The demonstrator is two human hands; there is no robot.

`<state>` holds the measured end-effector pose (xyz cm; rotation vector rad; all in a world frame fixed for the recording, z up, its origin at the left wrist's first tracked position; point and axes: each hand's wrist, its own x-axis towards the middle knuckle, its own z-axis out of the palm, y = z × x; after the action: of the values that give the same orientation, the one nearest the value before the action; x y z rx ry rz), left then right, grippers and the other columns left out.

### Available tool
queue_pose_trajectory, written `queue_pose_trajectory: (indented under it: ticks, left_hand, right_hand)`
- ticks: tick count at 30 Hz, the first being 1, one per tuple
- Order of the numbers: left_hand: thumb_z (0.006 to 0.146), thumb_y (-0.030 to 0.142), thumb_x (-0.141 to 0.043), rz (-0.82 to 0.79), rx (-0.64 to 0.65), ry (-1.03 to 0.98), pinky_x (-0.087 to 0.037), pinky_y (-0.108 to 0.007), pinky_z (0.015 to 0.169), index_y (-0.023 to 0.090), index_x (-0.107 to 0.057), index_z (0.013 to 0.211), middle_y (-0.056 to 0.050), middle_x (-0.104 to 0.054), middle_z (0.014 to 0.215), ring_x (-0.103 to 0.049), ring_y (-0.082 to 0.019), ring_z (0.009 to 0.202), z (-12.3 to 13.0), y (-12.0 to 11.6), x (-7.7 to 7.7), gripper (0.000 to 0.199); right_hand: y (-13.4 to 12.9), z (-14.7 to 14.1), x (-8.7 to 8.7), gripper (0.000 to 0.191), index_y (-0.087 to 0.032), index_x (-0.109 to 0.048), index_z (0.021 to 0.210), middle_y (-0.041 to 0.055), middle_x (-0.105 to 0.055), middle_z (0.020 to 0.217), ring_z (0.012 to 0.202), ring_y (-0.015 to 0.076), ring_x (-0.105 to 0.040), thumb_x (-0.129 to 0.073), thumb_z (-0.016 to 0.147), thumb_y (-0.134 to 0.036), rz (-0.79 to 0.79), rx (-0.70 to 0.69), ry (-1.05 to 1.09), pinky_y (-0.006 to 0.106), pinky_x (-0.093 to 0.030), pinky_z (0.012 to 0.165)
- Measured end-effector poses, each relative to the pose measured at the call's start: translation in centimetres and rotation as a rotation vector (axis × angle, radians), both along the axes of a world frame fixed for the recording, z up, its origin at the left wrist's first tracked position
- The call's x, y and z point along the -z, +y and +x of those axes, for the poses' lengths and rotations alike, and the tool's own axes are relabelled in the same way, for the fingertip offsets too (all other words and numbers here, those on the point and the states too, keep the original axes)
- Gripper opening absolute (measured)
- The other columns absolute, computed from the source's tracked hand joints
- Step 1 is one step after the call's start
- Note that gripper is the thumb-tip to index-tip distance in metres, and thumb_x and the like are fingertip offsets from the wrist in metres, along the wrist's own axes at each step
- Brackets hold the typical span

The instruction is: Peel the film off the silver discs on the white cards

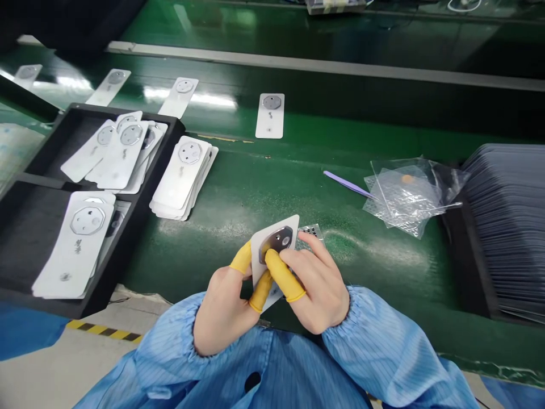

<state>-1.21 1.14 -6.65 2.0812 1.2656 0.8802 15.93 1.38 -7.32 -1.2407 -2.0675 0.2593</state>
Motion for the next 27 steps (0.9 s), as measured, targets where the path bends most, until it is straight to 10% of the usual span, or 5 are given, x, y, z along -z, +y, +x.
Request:
queue_pose_trajectory:
  ticks: [13,17,21,27]
  left_hand:
    - [0.061,0.003,-0.048,-0.073,-0.044,0.068,-0.046,-0.027,0.045,0.018,-0.056,0.078,-0.005,-0.067,0.062,-0.063,-0.021,0.052,-0.3,0.4,-0.1,0.024]
    - [0.075,0.013,-0.056,-0.398,-0.043,-0.189,-0.052,-0.027,0.054,0.018,-0.057,0.106,-0.005,-0.071,0.074,-0.067,-0.020,0.062,-0.2,1.2,-0.3,0.031]
    - [0.083,0.028,-0.061,-0.750,0.065,-0.620,-0.056,-0.029,0.061,0.018,-0.041,0.131,-0.006,-0.072,0.082,-0.068,-0.019,0.067,-0.5,2.1,-1.0,0.053]
    - [0.089,0.042,-0.053,-0.628,-0.077,-0.671,-0.054,-0.028,0.068,0.018,-0.062,0.109,-0.006,-0.071,0.091,-0.067,-0.019,0.078,0.1,2.0,0.1,0.032]
  right_hand:
    - [-0.9,-2.1,-0.2,0.028,-0.005,-0.061,0.103,0.0215,-0.061,0.106,0.095,0.0289,-0.061,-0.046,0.080,-0.006,0.239,-0.048,-0.419,0.056,-0.045,0.096]
    - [-0.1,-1.1,0.2,0.032,-0.008,-0.057,0.116,0.0187,-0.058,0.109,0.100,0.0275,-0.060,-0.049,0.084,-0.012,0.138,-0.116,-0.105,0.052,-0.050,0.093]
    - [0.5,0.0,0.4,0.051,-0.022,-0.046,0.134,0.0133,-0.051,0.126,0.115,0.0261,-0.054,-0.058,0.085,-0.019,-0.060,0.153,0.315,0.046,-0.051,0.096]
    - [0.0,-0.7,2.3,0.027,-0.023,-0.062,0.111,0.0030,-0.071,0.086,0.074,0.0165,-0.070,-0.064,0.084,-0.027,-0.310,0.147,0.560,0.027,-0.062,0.066]
